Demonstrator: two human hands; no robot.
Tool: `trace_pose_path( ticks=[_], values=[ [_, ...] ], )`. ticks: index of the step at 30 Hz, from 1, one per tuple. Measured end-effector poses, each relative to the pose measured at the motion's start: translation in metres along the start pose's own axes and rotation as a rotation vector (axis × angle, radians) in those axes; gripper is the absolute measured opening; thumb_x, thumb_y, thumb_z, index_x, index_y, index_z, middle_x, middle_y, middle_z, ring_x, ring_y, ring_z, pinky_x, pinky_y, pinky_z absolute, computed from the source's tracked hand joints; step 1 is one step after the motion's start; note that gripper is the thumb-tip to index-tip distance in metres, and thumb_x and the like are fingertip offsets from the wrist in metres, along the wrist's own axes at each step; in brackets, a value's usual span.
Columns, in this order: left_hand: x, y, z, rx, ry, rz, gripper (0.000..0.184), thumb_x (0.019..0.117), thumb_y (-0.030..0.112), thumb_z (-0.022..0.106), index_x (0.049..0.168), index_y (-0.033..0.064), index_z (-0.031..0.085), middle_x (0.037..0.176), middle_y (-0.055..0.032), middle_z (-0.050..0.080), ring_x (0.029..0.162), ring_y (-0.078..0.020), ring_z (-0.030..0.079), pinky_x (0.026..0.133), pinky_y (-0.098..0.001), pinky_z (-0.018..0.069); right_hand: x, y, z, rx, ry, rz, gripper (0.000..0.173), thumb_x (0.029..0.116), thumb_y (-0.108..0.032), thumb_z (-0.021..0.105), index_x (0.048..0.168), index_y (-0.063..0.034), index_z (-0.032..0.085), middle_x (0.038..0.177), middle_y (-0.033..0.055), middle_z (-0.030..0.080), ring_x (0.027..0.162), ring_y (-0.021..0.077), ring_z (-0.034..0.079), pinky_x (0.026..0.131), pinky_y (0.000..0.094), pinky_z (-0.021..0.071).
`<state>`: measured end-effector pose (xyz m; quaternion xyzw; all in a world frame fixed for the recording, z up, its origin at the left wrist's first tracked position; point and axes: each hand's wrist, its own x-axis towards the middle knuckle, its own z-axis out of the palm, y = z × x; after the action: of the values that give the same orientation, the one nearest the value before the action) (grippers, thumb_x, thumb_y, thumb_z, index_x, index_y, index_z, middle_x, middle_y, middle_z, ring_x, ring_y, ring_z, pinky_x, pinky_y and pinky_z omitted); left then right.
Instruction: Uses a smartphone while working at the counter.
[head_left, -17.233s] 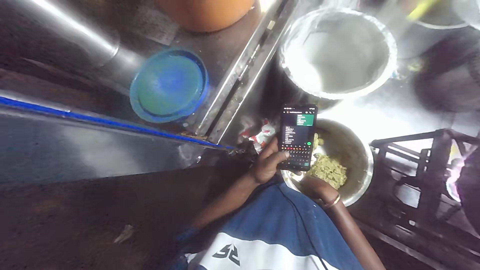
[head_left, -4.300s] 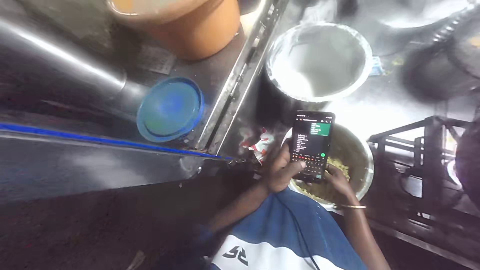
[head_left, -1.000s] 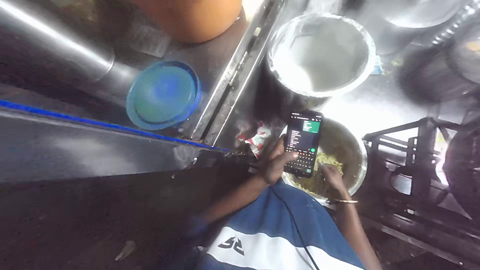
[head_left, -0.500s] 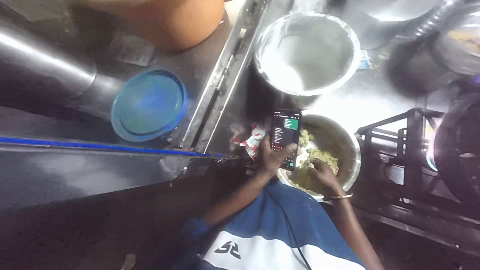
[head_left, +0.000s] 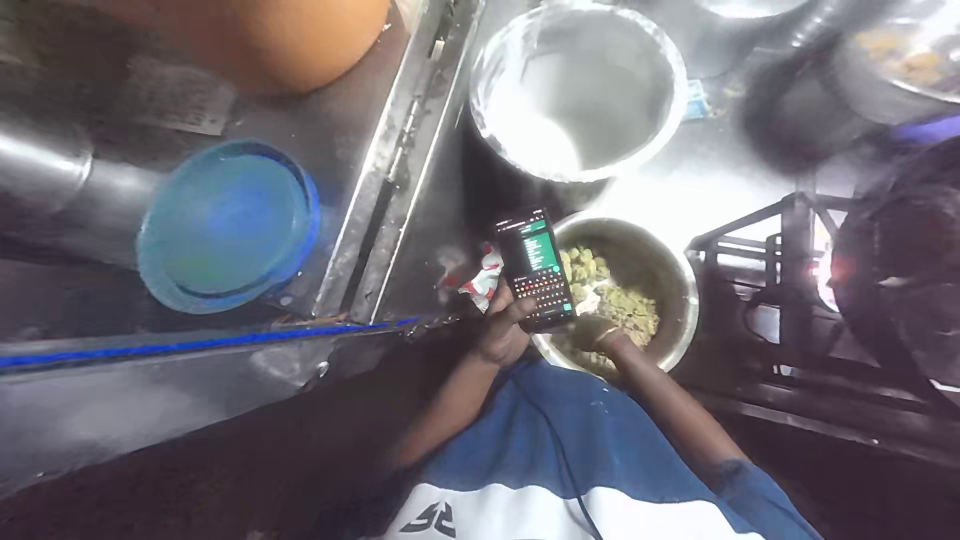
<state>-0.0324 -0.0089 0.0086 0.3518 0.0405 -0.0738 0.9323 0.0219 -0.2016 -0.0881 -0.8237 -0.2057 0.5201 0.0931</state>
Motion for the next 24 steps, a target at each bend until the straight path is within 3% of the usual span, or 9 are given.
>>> trace_pose_path(
  ticks=[2, 5, 7, 9, 14, 17, 21, 23, 24],
  values=[
    [-0.004, 0.001, -0.005, -0.017, -0.013, -0.05, 0.091, 0.0841, 0.028, 0.08, 0.154, 0.0234, 0.022, 0.135, -0.0152, 0.06, 0.116, -0.0391, 0.066, 0.087, -0.0626, 0.0586, -0.007, -0.023, 0.008, -0.067, -0.076, 0.002, 0.041, 0.1045, -0.027, 0.054, 0.135, -0.0023, 0.063, 0.133, 0.0288, 0.062, 0.128, 0.0491, 0.055, 0.107, 0.068, 0.0395],
    [-0.005, 0.004, -0.003, 0.088, 0.027, -0.055, 0.088, 0.0872, 0.021, 0.072, 0.154, 0.018, 0.015, 0.132, -0.0132, 0.061, 0.11, -0.0344, 0.068, 0.081, -0.0575, 0.0617, -0.01, -0.03, -0.001, -0.158, -0.224, -0.042, 0.043, 0.1033, -0.02, 0.055, 0.143, -0.004, 0.055, 0.129, 0.0312, 0.062, 0.12, 0.0521, 0.059, 0.098, 0.0732, 0.0425],
    [-0.008, 0.006, -0.004, 0.126, 0.024, -0.029, 0.082, 0.0889, 0.013, 0.066, 0.154, 0.016, 0.015, 0.131, -0.012, 0.061, 0.108, -0.0318, 0.069, 0.079, -0.0538, 0.0631, -0.002, -0.011, -0.007, -0.132, -0.249, -0.103, 0.039, 0.0967, -0.022, 0.066, 0.129, 0.001, 0.063, 0.117, 0.0303, 0.066, 0.109, 0.0497, 0.063, 0.091, 0.0725, 0.0451],
    [-0.01, 0.006, -0.006, 0.132, 0.03, -0.012, 0.083, 0.0886, 0.011, 0.065, 0.155, 0.0136, 0.015, 0.131, -0.0127, 0.061, 0.108, -0.0316, 0.069, 0.077, -0.0527, 0.0635, -0.004, 0.008, -0.017, -0.022, -0.213, -0.236, 0.028, 0.0948, -0.017, 0.07, 0.114, 0.0024, 0.07, 0.108, 0.0243, 0.069, 0.101, 0.0402, 0.066, 0.09, 0.0635, 0.0494],
    [-0.005, 0.007, -0.01, 0.084, 0.01, -0.01, 0.081, 0.0864, 0.001, 0.056, 0.155, 0.0119, 0.014, 0.132, -0.0156, 0.06, 0.104, -0.0331, 0.07, 0.074, -0.0507, 0.0639, -0.052, 0.046, -0.028, 0.658, 0.287, -0.134, 0.039, 0.0949, -0.011, 0.066, 0.132, 0.0, 0.061, 0.112, 0.0151, 0.069, 0.099, 0.0193, 0.067, 0.092, 0.0409, 0.0556],
    [-0.003, 0.01, -0.007, 0.094, -0.007, -0.05, 0.086, 0.0817, -0.005, 0.056, 0.154, 0.01, 0.011, 0.133, -0.0152, 0.06, 0.103, -0.034, 0.071, 0.074, -0.0508, 0.0643, -0.061, 0.062, -0.012, 0.896, 0.561, 0.092, 0.047, 0.0997, -0.017, 0.064, 0.14, 0.0033, 0.053, 0.128, 0.0226, 0.062, 0.111, 0.024, 0.062, 0.098, 0.0426, 0.0513],
    [-0.001, 0.01, -0.005, 0.127, -0.103, -0.046, 0.095, 0.0816, -0.005, 0.064, 0.155, 0.0116, 0.007, 0.137, -0.0159, 0.057, 0.109, -0.037, 0.069, 0.076, -0.0533, 0.0643, -0.064, 0.068, 0.001, 1.074, 0.686, 0.236, 0.044, 0.1012, -0.021, 0.062, 0.136, 0.0052, 0.056, 0.125, 0.024, 0.063, 0.107, 0.0272, 0.063, 0.095, 0.0466, 0.0521],
    [-0.001, 0.01, -0.004, 0.139, -0.138, -0.046, 0.093, 0.0818, -0.006, 0.063, 0.155, 0.0126, 0.007, 0.138, -0.0162, 0.057, 0.11, -0.0381, 0.068, 0.077, -0.0543, 0.0638, -0.063, 0.067, 0.004, 1.077, 0.715, 0.169, 0.033, 0.0992, -0.015, 0.062, 0.126, 0.0046, 0.061, 0.108, 0.0163, 0.068, 0.092, 0.0171, 0.066, 0.083, 0.0369, 0.0571],
    [-0.001, 0.011, -0.003, 0.147, -0.147, -0.053, 0.094, 0.0819, -0.007, 0.063, 0.155, 0.0131, 0.007, 0.138, -0.0155, 0.057, 0.11, -0.038, 0.068, 0.078, -0.0548, 0.0637, -0.063, 0.068, 0.004, 1.033, 0.704, 0.106, 0.032, 0.0972, -0.008, 0.064, 0.125, 0.0059, 0.063, 0.11, 0.0164, 0.068, 0.096, 0.0162, 0.066, 0.087, 0.0351, 0.0559]
  ],
)
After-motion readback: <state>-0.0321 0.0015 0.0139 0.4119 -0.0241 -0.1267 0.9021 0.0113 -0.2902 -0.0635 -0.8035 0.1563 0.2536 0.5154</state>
